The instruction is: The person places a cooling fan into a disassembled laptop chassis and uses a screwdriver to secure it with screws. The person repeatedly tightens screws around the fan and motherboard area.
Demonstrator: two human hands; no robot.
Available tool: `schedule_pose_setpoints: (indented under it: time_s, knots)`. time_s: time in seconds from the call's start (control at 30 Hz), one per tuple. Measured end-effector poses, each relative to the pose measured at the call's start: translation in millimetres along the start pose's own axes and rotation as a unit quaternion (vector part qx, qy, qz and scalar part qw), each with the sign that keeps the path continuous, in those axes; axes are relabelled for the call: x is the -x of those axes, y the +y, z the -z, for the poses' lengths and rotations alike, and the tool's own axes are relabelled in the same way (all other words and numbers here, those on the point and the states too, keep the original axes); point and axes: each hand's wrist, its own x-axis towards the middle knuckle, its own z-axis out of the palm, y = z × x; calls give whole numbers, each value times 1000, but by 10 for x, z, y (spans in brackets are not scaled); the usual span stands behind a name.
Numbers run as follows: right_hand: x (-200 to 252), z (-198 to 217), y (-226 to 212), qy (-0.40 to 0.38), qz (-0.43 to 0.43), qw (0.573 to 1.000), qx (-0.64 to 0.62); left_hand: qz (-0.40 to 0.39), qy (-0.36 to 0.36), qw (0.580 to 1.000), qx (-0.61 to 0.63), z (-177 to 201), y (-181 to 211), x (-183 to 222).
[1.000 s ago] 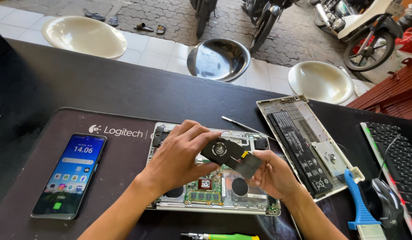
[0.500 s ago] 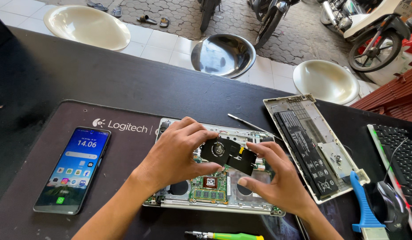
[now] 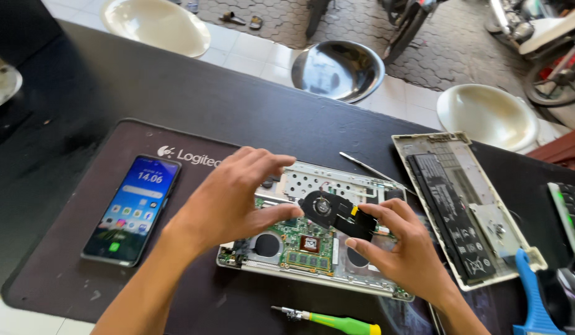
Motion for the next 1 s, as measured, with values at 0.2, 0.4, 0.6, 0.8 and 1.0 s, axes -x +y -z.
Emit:
schedule_pose_setpoints:
  time_s: [0.2,0.4,0.6,0.8,1.0]
  knots:
    - [53,-116,19,-64,10,998,-1,38,0,998,-56,-133,12,689]
    - [96,-251,-70,-93,33,995,3,93,16,995,-36,-296,-33,920]
    - [112,-324,-84,-125,44,991,21,47,27,995,-88,-307,-66,944]
    - [102,-402,-116,-140,44,989,20,22,89,994,-54,-246,-31,978]
    - [88,-456,-141,-149,46,988,8,42,149,987,52,-267,-12,988]
